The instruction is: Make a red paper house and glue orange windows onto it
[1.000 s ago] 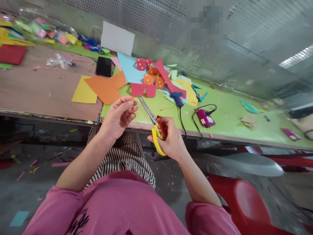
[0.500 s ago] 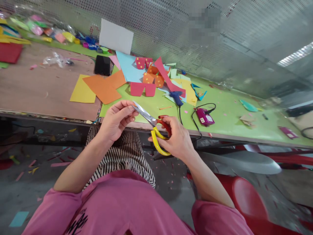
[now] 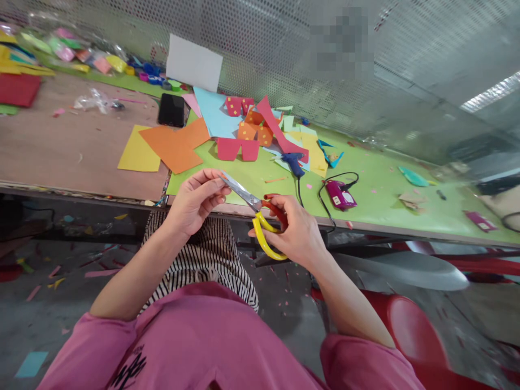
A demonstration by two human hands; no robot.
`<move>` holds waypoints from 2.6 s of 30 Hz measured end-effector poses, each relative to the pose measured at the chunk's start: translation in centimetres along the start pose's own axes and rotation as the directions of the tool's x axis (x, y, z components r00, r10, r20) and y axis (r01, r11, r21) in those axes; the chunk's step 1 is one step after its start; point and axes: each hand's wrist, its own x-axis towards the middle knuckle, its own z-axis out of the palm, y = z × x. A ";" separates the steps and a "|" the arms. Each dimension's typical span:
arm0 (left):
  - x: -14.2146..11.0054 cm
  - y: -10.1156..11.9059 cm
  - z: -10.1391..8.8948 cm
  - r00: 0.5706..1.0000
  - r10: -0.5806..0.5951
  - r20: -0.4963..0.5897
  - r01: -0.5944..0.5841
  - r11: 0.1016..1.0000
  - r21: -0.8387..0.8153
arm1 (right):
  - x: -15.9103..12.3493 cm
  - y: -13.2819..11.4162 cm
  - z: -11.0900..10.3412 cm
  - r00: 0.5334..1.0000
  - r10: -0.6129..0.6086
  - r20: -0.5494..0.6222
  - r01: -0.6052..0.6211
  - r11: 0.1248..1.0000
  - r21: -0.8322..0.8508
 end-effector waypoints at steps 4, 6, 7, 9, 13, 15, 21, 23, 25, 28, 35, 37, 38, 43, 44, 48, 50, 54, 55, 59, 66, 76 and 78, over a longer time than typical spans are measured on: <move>-0.1 0.0 0.0 1.000 -0.004 0.028 0.004 1.000 -0.009 | -0.2 0.0 -0.2 1.000 -0.002 0.029 0.002 1.000 0.017; -0.2 0.1 0.0 0.999 -0.002 0.044 0.002 1.000 -0.022 | -0.2 0.0 -0.3 0.999 0.001 0.036 -0.002 1.000 0.028; -0.3 0.1 0.0 0.999 -0.001 0.050 0.003 1.000 -0.026 | -0.3 0.0 -0.3 0.999 0.004 0.037 -0.005 0.999 0.032; -0.3 0.1 0.0 0.998 -0.002 0.057 0.004 1.000 -0.029 | -0.3 -0.1 -0.4 0.999 0.012 0.038 -0.013 0.999 0.036; -0.4 0.0 0.0 0.998 0.001 0.066 0.002 0.999 -0.042 | -0.3 -0.2 -0.5 1.000 0.015 0.027 -0.016 0.999 0.038; -0.4 0.0 0.1 0.998 -0.001 0.062 0.004 0.999 -0.044 | -0.4 -0.2 -0.5 1.000 0.016 0.021 -0.017 0.999 0.037; -0.4 -0.2 0.0 0.999 0.000 0.045 0.002 0.999 -0.032 | -0.5 0.0 -0.3 0.999 0.040 -0.008 -0.040 0.999 0.021; -0.5 -0.3 0.0 0.999 -0.006 0.050 0.007 0.999 -0.035 | -0.5 0.2 -0.3 0.998 0.055 -0.007 -0.055 0.998 0.033; -0.5 -0.3 -0.1 0.998 -0.011 0.060 0.014 0.999 -0.045 | -0.5 0.3 -0.4 0.997 0.073 0.028 -0.075 0.995 0.072; -0.5 -0.3 -0.1 0.998 -0.019 0.058 0.022 0.999 -0.045 | -0.7 0.3 -0.6 0.993 0.081 0.084 -0.089 0.991 0.096; -0.7 -0.4 0.1 0.999 -0.005 0.046 0.005 1.000 -0.015 | -0.6 0.0 -0.6 0.999 -0.007 0.035 0.007 1.000 0.000; -0.7 -0.5 0.1 0.999 -0.004 0.050 0.005 1.000 -0.016 | -0.6 0.1 -0.6 0.999 -0.010 0.039 0.011 1.000 -0.004; -0.7 -0.5 0.0 0.999 -0.005 0.052 0.005 1.000 -0.018 | -0.5 0.1 -0.6 0.999 -0.009 0.038 0.009 1.000 -0.004; -0.8 -0.6 0.1 0.998 -0.006 0.065 0.008 1.000 -0.029 | -0.7 0.2 -0.6 0.999 -0.001 0.037 0.001 1.000 0.000; -0.8 -0.5 0.1 0.998 -0.008 0.064 0.009 1.000 -0.028 | -0.7 0.2 -0.6 0.999 0.002 0.037 -0.002 1.000 0.002; -0.8 -0.5 0.2 0.999 -0.024 0.047 0.024 1.000 -0.007 | -0.7 0.2 -0.6 0.999 0.021 0.033 -0.022 1.000 0.014; -0.8 -0.5 0.3 0.998 -0.029 0.049 0.029 1.000 -0.009 | -0.7 0.2 -0.6 0.999 0.027 0.027 -0.028 0.999 0.019; -0.8 -0.6 0.2 0.997 -0.021 0.073 0.024 0.999 -0.038 | -0.7 0.1 -0.6 1.000 0.026 0.010 -0.026 1.000 0.012; -0.8 -0.6 0.1 0.997 -0.022 0.079 0.026 0.999 -0.046 | -0.7 0.1 -0.6 1.000 0.022 0.005 -0.022 1.000 0.007; -0.7 -0.8 -0.1 0.996 -0.034 0.087 0.039 0.997 -0.059 | -0.7 0.1 -0.6 1.000 0.004 -0.026 -0.004 1.000 -0.011; -0.5 -0.9 -0.5 0.997 -0.047 0.062 0.049 0.998 -0.029 | -0.7 0.7 -0.7 0.994 0.109 0.024 -0.111 0.985 0.132; -0.5 -0.5 -1.1 0.999 0.035 0.003 -0.035 0.986 0.161 | -1.1 1.5 -0.4 0.971 0.230 0.073 -0.241 0.933 0.268; 0.0 -0.1 -1.6 0.998 0.064 0.016 -0.066 0.962 0.266 | -1.0 1.9 -0.4 0.969 0.237 0.065 -0.246 0.944 0.219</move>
